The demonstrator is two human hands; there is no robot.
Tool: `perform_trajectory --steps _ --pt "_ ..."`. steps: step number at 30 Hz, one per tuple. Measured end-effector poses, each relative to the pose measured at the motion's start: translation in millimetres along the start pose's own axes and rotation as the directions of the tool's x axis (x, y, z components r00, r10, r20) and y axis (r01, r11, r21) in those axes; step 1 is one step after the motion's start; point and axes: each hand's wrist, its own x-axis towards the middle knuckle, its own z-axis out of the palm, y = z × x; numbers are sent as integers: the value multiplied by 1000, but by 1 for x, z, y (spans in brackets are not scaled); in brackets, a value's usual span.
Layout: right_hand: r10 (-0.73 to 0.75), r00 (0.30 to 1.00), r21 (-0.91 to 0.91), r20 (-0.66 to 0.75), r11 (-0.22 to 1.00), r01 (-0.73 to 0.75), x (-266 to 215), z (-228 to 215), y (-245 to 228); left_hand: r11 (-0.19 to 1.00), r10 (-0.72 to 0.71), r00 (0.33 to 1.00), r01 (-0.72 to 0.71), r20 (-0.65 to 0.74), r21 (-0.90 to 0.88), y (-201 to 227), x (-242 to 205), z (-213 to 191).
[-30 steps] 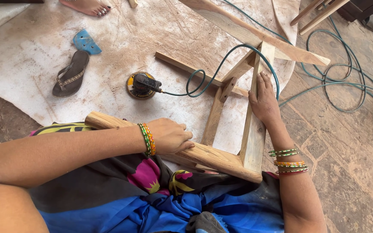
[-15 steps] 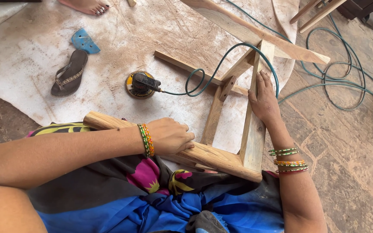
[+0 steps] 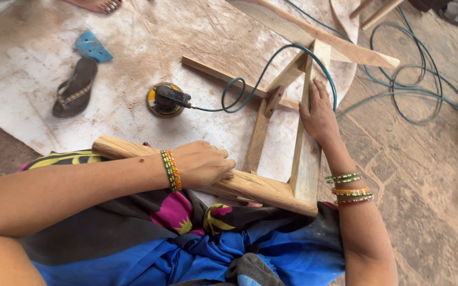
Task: The person uses a power sander to smooth various surfaces of a wooden furniture frame, applying the tool to the legs and joints while holding the frame steady by hand.
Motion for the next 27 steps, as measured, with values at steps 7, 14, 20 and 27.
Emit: perform_trajectory --steps 7,14,20,27 --pt "-29 999 33 -28 999 30 -2 0 1 1000 3 1000 -3 -19 -19 0 -1 -3" --pt "-40 998 23 -38 999 41 -2 2 2 1000 -6 1000 6 -1 -20 1 -1 -5" --pt "-44 998 16 -41 999 44 -2 0 2 1000 11 1000 -11 -17 8 5 -1 -8" --pt "-48 998 38 -31 998 49 -2 0 3 999 -2 981 9 193 -32 14 -5 -25"
